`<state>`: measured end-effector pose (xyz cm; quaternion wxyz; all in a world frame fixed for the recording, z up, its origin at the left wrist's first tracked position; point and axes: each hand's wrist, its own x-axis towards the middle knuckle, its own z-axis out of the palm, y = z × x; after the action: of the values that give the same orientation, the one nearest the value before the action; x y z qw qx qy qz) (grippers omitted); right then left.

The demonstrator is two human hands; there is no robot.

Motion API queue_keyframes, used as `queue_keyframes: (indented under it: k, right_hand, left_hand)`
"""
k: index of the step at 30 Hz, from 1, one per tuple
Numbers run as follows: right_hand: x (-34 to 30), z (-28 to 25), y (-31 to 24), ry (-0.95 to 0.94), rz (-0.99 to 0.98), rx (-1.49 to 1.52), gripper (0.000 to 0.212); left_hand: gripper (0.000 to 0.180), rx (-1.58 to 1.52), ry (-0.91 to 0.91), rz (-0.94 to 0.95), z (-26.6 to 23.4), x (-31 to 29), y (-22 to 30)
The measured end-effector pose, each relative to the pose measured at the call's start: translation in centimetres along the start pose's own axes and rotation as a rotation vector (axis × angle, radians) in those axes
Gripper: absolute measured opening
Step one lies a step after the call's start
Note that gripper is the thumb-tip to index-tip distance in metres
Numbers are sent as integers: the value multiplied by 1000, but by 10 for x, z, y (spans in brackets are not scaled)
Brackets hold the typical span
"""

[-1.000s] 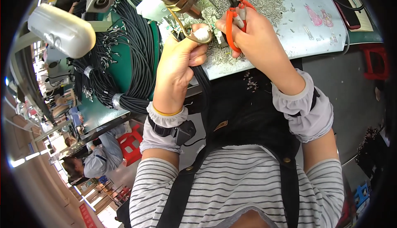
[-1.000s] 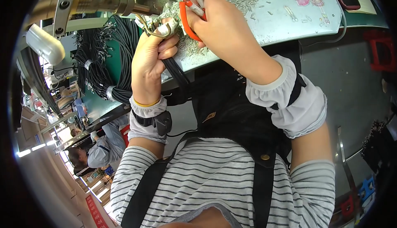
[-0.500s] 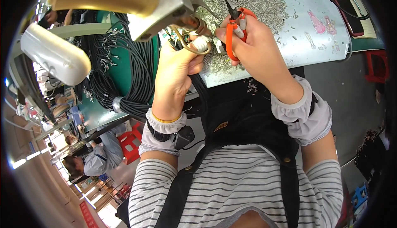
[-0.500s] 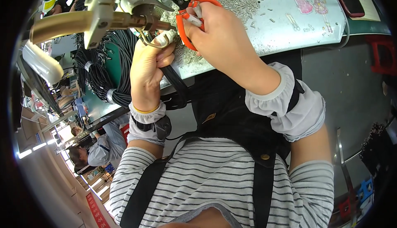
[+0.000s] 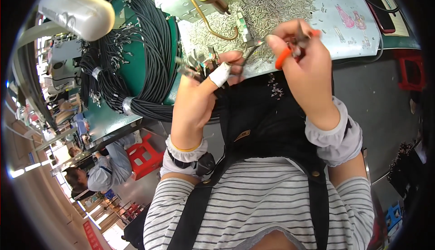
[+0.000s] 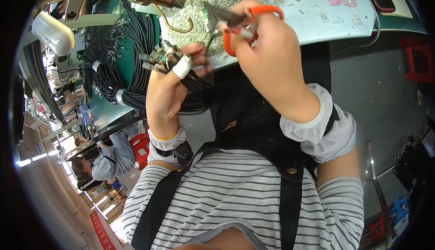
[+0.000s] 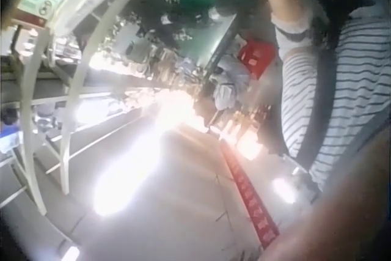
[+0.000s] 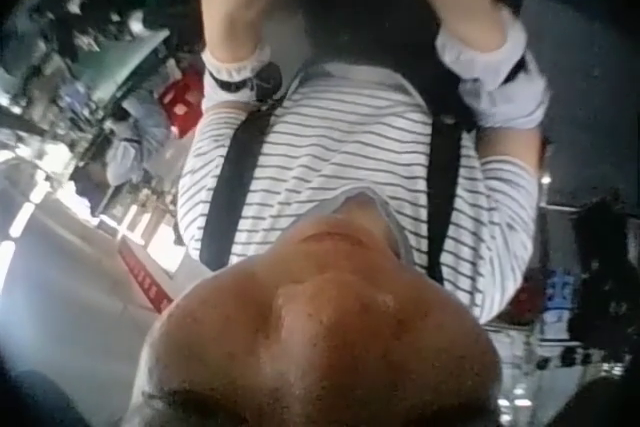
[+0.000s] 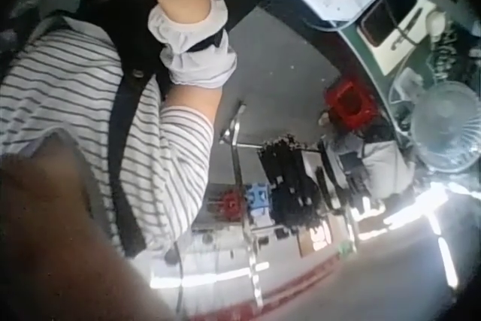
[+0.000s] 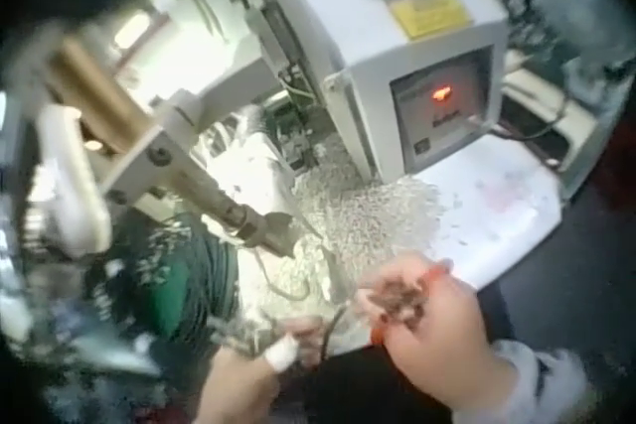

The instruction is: The person trims the ends of wires using shears and then inserts them into a machine to be processed. After removing the wires from the machine, the person trims the excess material with the shears.

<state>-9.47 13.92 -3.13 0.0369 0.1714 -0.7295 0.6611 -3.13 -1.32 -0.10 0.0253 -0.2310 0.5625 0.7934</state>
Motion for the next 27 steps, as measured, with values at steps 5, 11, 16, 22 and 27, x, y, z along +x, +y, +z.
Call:
queue_keyframes:
  k: [5, 11, 16, 22, 27]
  right_hand:
    - [-16, 4, -20, -58, -280, -315, 4]
    - [-26, 2, -24, -289, 245, 110, 8]
    - [-20, 1, -30, -398, 710, 389, 11]
    - [-21, 4, -8, -615, 655, 438, 14]
    - [-25, 7, 2, -364, -359, -321, 9]
  left_hand:
    - [12, 316, -104, 131, 1, -18, -6]
    - [11, 92, -112, 78, -9, -24, -20]
    - [13, 226, -11, 285, -9, -24, -27]
    - [13, 125, -101, 239, -13, -20, -28]
    - [11, -342, -228, -188, -16, -19, -16]
